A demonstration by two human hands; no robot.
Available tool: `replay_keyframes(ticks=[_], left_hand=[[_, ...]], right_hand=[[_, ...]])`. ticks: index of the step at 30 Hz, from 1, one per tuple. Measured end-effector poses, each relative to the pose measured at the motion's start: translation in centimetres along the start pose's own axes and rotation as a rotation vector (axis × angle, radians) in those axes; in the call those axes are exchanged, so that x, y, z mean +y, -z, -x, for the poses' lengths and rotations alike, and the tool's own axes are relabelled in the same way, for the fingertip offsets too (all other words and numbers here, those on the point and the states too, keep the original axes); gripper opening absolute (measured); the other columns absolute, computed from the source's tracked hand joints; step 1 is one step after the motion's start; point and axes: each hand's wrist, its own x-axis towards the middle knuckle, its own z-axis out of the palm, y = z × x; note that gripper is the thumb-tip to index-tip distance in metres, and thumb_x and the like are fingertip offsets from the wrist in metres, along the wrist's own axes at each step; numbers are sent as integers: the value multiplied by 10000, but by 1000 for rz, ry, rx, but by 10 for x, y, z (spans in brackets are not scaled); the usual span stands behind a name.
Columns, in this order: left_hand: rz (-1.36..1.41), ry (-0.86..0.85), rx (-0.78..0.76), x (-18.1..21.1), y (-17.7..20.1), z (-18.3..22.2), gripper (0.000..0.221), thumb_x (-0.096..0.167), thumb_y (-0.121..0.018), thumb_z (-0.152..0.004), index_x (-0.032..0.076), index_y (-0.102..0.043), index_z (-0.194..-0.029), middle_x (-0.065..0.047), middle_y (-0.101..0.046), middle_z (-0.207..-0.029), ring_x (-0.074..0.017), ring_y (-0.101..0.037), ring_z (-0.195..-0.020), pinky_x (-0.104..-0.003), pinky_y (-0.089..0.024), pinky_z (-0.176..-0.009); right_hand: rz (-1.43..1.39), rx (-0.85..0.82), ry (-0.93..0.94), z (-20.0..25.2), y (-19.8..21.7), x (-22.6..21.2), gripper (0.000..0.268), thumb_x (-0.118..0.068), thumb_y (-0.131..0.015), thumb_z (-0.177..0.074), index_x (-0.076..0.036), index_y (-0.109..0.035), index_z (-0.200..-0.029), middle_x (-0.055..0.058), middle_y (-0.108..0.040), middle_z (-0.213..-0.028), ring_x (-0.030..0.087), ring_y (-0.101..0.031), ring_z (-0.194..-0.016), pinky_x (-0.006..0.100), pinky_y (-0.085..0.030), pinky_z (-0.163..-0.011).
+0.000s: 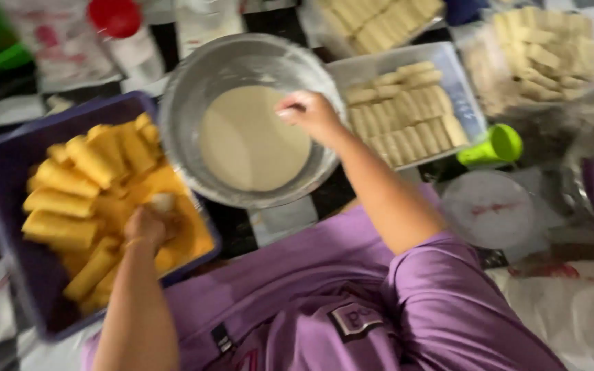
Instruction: Dipping cylindrical food items into a liquid batter and then coating them with orange breadcrumbs.
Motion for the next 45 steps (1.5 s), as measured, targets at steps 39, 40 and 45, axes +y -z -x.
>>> replay_keyframes(ticks=[39, 40, 45], left_hand=[[-204, -258, -1523, 124, 187, -9, 754, 487, -796, -710, 147, -611, -1356, -158, -686, -1289, -332, -622, -1259, -429, -517, -1058], [-352, -292, -1556, 126, 202, -16, 666, 390, -764, -755, 79, -637, -1330, -196, -689, -1288, -357, -629, -1256, -451, -504, -1081], [-562, -250, -1706, 127, 245, -38, 553, 518, -676, -829, -1, -790, -980, -231, -757, -1147, -379, -694, -1161, -457, -510, -1056]], right_hand=[[24, -30, -264, -66, -57, 142, 402, -148, -781, -858, -5, -672, -1217, 124, -666, -920, 199, -645, -714, 340, -521, -602], [407, -89, -200, -79, -78, 174, 296, -200, -742, -831, -86, -704, -1101, 96, -703, -905, 258, -696, -824, 393, -553, -691], [811, -257, -331, -74, -125, 128, 406, -253, -787, -871, -127, -724, -1252, 142, -755, -1135, 346, -723, -1106, 482, -595, -893]])
